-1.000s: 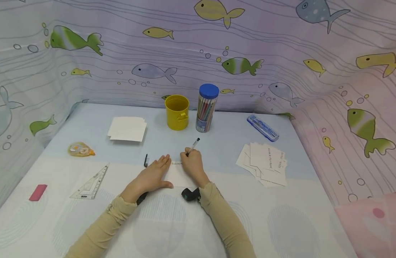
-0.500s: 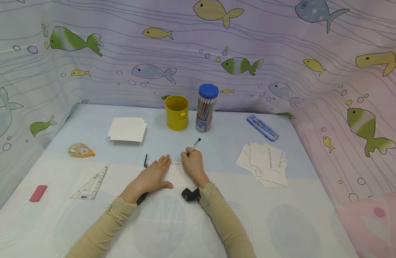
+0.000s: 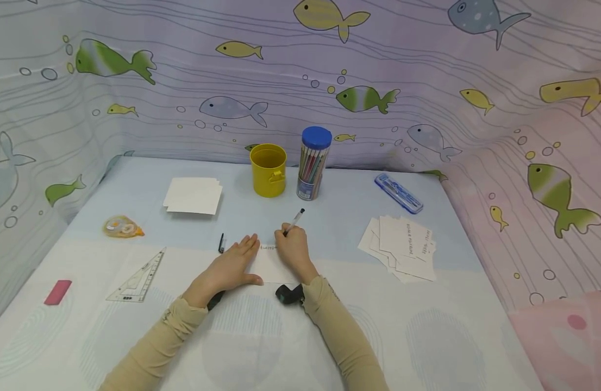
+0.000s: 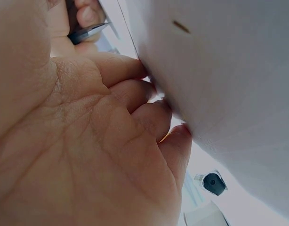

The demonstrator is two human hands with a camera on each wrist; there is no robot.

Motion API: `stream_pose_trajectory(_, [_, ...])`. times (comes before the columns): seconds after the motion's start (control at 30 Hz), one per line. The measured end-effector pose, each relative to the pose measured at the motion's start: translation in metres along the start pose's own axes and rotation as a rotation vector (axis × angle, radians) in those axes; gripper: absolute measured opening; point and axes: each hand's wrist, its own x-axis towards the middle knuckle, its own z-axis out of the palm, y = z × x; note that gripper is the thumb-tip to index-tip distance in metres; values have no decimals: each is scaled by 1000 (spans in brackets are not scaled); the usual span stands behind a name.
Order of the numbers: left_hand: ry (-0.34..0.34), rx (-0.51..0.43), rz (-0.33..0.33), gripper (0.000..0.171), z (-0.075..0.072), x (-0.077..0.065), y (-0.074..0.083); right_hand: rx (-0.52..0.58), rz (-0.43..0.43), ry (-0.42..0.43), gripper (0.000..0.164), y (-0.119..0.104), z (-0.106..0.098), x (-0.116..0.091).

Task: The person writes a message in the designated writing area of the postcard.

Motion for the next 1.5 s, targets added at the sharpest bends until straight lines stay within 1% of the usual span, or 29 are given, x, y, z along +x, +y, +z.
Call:
stream_pose_trajectory(0.13, [-3, 2, 3, 96, 0, 0, 0, -25, -4, -2, 39, -1, 0, 0])
stream_pose_trajectory(0.33, [2, 6, 4, 96, 1, -1, 0, 38, 2, -38, 39, 1, -1, 1])
stream_pose_trajectory(0.5, [6, 3, 11, 96, 0, -1, 0, -4, -6, -43, 40, 2, -1, 1])
stream_pose_trajectory(0.63, [5, 5, 3, 96, -1, -1, 1, -25, -9, -55, 40, 0, -1, 1])
stream_pose_trajectory(0.87, [12, -3, 13, 96, -2, -1, 2, -54, -14, -27, 40, 0, -2, 2])
stream_pose_trajectory(1.17, [2, 9, 5, 96, -1, -1, 1, -13, -28, -21, 39, 1, -1, 1])
stream_pose_trajectory(1.5, [1, -1, 2, 96, -1, -1, 1, -53, -40, -20, 39, -1, 0, 1])
